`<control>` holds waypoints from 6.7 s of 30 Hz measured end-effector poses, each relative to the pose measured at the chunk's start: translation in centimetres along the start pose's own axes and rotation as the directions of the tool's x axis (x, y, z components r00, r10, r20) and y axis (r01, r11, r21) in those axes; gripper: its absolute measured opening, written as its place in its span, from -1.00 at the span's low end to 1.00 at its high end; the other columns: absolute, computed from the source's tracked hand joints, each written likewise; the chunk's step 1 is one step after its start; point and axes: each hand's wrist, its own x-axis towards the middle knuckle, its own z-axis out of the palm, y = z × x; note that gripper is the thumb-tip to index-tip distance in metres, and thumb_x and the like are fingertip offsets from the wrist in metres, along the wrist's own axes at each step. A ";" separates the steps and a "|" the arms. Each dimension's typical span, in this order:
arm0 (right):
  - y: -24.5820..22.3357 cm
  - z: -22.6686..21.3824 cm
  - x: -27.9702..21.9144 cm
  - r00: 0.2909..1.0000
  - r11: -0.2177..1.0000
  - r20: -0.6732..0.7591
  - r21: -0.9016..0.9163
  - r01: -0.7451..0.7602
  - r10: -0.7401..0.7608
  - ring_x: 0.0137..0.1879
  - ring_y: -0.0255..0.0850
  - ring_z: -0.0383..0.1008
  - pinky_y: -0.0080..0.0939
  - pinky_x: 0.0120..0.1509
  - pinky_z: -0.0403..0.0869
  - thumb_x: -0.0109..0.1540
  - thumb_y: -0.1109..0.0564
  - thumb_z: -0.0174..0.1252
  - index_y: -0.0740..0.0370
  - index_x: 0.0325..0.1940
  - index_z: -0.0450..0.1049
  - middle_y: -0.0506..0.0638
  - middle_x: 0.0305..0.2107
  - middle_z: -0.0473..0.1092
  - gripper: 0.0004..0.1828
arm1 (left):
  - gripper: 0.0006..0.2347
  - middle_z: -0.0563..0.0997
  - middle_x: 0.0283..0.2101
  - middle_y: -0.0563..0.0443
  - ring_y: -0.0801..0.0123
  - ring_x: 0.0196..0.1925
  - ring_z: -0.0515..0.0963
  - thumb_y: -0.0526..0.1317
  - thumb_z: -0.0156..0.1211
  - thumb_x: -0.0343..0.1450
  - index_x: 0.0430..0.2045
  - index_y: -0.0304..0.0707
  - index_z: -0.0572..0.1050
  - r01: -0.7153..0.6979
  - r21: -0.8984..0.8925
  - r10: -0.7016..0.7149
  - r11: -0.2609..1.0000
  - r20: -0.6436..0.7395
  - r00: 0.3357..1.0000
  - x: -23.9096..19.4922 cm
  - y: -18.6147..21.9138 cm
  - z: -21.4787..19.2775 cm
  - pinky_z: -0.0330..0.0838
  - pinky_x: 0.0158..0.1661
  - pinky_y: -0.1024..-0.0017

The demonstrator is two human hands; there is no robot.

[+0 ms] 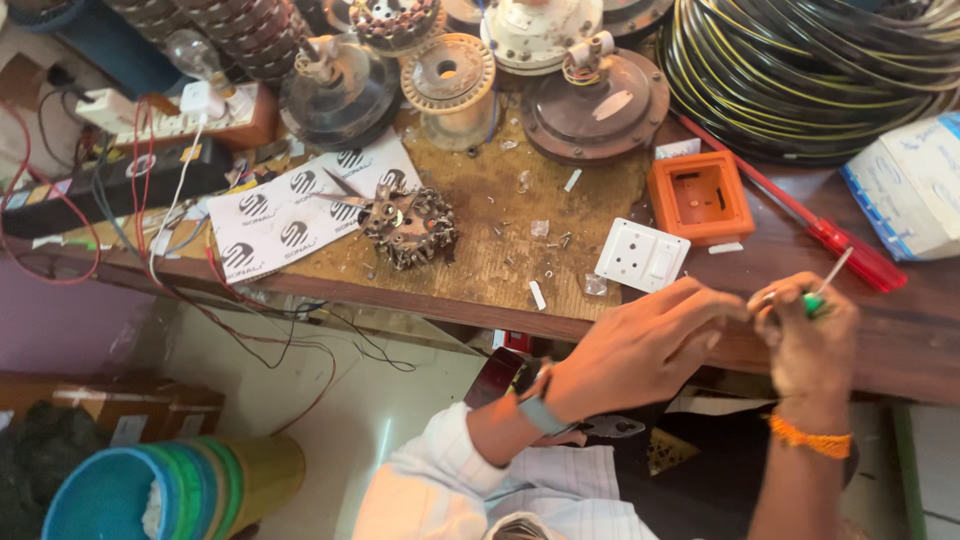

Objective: The person assembles a white electrical switch plate into an orange junction box. They use a screwdriver to tighten screws on the switch plate, then insert the plate into the box and secure it with additional screws. Finally, they handle red and blue wires near the assembled unit.

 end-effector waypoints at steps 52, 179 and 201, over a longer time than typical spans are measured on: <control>-4.2 6.7 -1.8 0.995 1.000 -0.099 0.010 0.012 -0.011 -0.38 -0.46 0.29 -0.46 -0.29 0.32 0.43 0.08 0.23 0.38 -0.09 0.49 -0.10 -0.41 0.41 -0.75 | -0.57 0.28 0.50 -0.20 0.40 0.42 0.33 -0.22 -0.10 0.68 0.45 -0.32 0.01 -0.027 -0.854 -0.335 0.520 -0.232 0.913 -2.0 -2.5 12.1 0.22 0.43 0.39; -3.7 7.6 -1.8 0.986 0.836 -0.012 -0.531 0.137 -0.169 -0.36 -0.40 0.25 -0.35 -0.25 0.24 0.52 -0.25 0.24 0.34 -0.08 0.51 -0.10 -0.42 0.37 -0.47 | -0.76 0.64 -0.49 -0.14 -0.01 -0.39 0.67 -0.06 0.09 0.54 -0.43 -0.21 0.49 0.310 0.745 -0.285 0.590 -0.167 0.944 2.8 -15.2 -5.3 0.48 -0.43 0.11; -3.4 7.3 -1.5 0.981 0.894 -0.021 -0.415 0.169 -0.195 -0.35 -0.42 0.37 -0.43 -0.27 0.37 0.57 -0.24 0.14 0.35 -0.04 0.40 -0.08 -0.28 0.35 -0.47 | -0.63 0.60 -0.05 -0.14 0.00 0.06 0.54 -0.10 0.30 0.45 0.09 -0.26 0.45 0.015 0.231 -0.034 0.973 0.082 0.996 5.4 -13.9 1.3 0.44 0.08 0.15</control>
